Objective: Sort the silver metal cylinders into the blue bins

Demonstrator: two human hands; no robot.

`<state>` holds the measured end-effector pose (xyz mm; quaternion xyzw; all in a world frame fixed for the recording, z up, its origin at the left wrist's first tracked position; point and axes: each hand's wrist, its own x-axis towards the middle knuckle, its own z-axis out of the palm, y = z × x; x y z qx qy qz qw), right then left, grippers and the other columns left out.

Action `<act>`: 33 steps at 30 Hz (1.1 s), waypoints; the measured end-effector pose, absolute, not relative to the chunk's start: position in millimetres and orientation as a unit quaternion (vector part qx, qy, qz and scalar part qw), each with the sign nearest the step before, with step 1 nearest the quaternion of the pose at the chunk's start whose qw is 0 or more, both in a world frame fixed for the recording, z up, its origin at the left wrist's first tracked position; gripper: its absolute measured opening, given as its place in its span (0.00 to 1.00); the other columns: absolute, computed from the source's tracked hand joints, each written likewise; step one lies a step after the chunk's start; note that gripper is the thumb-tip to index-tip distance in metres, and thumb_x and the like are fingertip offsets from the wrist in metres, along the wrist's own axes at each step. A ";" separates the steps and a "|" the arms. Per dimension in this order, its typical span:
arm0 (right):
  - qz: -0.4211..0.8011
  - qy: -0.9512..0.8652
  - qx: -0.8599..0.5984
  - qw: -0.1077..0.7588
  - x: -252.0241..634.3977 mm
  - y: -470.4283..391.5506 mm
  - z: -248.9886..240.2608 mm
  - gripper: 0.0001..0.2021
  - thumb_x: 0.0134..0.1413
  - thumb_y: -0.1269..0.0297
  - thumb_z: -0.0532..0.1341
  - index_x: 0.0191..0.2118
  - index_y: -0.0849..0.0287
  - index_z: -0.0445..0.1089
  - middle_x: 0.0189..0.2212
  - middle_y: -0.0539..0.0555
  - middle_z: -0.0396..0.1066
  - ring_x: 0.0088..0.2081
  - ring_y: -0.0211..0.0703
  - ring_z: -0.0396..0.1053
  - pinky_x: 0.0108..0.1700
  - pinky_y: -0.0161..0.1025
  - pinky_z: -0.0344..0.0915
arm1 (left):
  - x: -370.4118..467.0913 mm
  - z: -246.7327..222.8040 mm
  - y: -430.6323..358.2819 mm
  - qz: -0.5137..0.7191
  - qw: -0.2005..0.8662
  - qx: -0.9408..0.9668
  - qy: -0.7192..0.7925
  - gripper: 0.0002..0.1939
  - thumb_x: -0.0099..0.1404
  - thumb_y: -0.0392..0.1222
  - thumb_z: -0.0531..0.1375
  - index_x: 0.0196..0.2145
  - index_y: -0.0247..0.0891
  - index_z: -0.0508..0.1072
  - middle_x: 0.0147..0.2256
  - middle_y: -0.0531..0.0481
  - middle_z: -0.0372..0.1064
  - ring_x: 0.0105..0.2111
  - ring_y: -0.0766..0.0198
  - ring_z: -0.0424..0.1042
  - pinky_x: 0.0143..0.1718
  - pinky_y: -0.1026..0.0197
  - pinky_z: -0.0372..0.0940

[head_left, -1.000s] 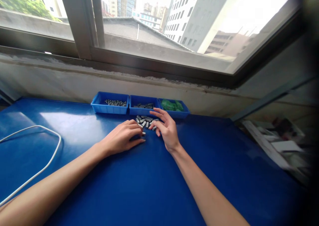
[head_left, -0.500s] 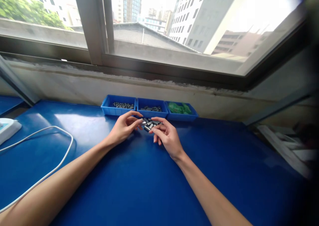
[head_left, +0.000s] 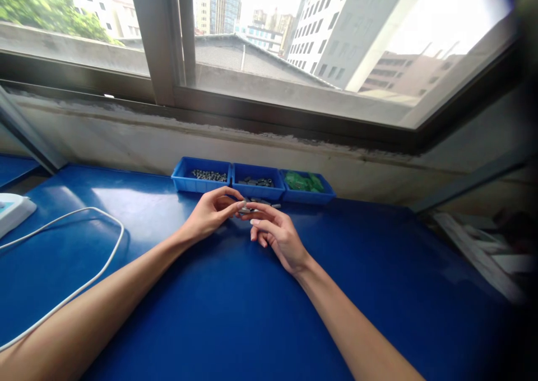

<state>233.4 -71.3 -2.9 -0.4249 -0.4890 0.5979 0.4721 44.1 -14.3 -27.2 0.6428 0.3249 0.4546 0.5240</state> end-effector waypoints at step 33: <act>0.429 -0.558 -0.475 0.529 244.9 -59.9 -17.5 0.10 0.54 0.65 0.63 0.42 0.60 0.77 0.36 0.54 0.79 0.26 0.36 0.71 0.27 0.35 0.64 | 51.9 -33.8 -21.8 0.348 0.222 0.832 0.370 0.10 0.73 0.47 0.58 0.39 0.38 0.72 0.36 0.47 0.71 0.35 0.61 0.70 0.38 0.59 0.66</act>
